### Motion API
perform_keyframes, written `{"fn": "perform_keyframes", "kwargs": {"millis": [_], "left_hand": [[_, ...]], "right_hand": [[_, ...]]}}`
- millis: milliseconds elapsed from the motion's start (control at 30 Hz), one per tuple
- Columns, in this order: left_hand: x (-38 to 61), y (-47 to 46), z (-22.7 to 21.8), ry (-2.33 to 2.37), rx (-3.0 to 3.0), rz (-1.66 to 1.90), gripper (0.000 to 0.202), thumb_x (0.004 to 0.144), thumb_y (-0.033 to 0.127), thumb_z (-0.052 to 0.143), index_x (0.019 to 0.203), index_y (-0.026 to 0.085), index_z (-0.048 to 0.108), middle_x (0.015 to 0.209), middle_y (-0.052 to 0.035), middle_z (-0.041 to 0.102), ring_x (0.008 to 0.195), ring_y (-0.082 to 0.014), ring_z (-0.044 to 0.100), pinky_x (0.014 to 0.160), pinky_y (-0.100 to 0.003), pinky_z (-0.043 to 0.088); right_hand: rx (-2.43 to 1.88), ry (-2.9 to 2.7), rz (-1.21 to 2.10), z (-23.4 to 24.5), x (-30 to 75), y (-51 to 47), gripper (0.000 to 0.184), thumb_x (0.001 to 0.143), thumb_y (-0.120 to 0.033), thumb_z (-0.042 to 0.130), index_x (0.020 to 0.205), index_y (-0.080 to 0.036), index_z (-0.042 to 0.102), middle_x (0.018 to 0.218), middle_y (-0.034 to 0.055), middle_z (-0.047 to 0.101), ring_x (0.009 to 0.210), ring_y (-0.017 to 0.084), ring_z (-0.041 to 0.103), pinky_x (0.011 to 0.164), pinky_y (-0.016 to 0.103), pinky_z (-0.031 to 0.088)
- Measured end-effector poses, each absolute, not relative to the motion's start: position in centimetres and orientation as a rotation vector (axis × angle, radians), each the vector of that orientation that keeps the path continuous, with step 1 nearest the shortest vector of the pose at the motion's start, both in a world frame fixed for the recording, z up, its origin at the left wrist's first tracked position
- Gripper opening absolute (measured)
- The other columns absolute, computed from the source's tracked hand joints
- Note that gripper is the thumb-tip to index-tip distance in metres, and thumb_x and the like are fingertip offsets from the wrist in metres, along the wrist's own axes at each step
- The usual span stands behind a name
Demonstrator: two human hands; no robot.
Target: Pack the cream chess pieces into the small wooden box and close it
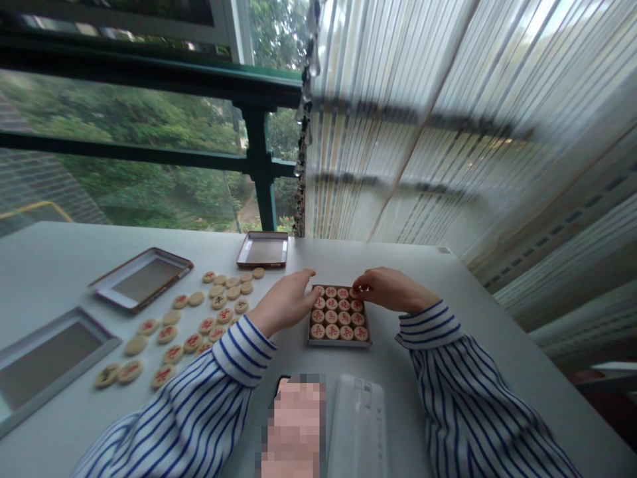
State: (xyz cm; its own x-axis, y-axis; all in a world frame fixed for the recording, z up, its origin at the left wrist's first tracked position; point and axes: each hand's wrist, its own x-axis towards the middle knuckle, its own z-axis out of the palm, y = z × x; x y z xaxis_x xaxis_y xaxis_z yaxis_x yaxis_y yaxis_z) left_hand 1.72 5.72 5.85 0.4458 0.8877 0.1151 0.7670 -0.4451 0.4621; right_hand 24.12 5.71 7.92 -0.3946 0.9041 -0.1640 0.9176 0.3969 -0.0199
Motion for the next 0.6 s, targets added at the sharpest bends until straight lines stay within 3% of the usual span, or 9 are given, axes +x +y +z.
{"fn": "perform_keyframes", "kwargs": {"millis": [333, 600], "left_hand": [[1.61, 5.77, 5.78, 1.395, 2.357, 0.500, 0.044, 0.082, 0.037, 0.040, 0.118, 0.013, 0.047, 0.111, -0.0125, 0.060, 0.103, -0.0222, 0.055, 0.082, -0.030, 0.043], [1.56, 5.80, 5.72, 1.394, 2.369, 0.504, 0.044, 0.082, 0.038, 0.041, 0.118, 0.013, 0.047, 0.111, -0.0127, 0.060, 0.103, -0.0226, 0.055, 0.083, -0.030, 0.043]], "right_hand": [[1.648, 2.529, -0.196, 8.12, 24.27, 5.70, 0.030, 0.081, -0.042, 0.044, 0.095, -0.027, 0.066, 0.089, 0.0036, 0.067, 0.076, 0.017, 0.059, 0.061, 0.024, 0.037], [1.658, 2.508, -0.232, 8.32, 24.21, 5.65, 0.025, 0.080, -0.032, 0.047, 0.097, -0.030, 0.065, 0.093, 0.0019, 0.066, 0.079, 0.016, 0.059, 0.065, 0.024, 0.038]]}}
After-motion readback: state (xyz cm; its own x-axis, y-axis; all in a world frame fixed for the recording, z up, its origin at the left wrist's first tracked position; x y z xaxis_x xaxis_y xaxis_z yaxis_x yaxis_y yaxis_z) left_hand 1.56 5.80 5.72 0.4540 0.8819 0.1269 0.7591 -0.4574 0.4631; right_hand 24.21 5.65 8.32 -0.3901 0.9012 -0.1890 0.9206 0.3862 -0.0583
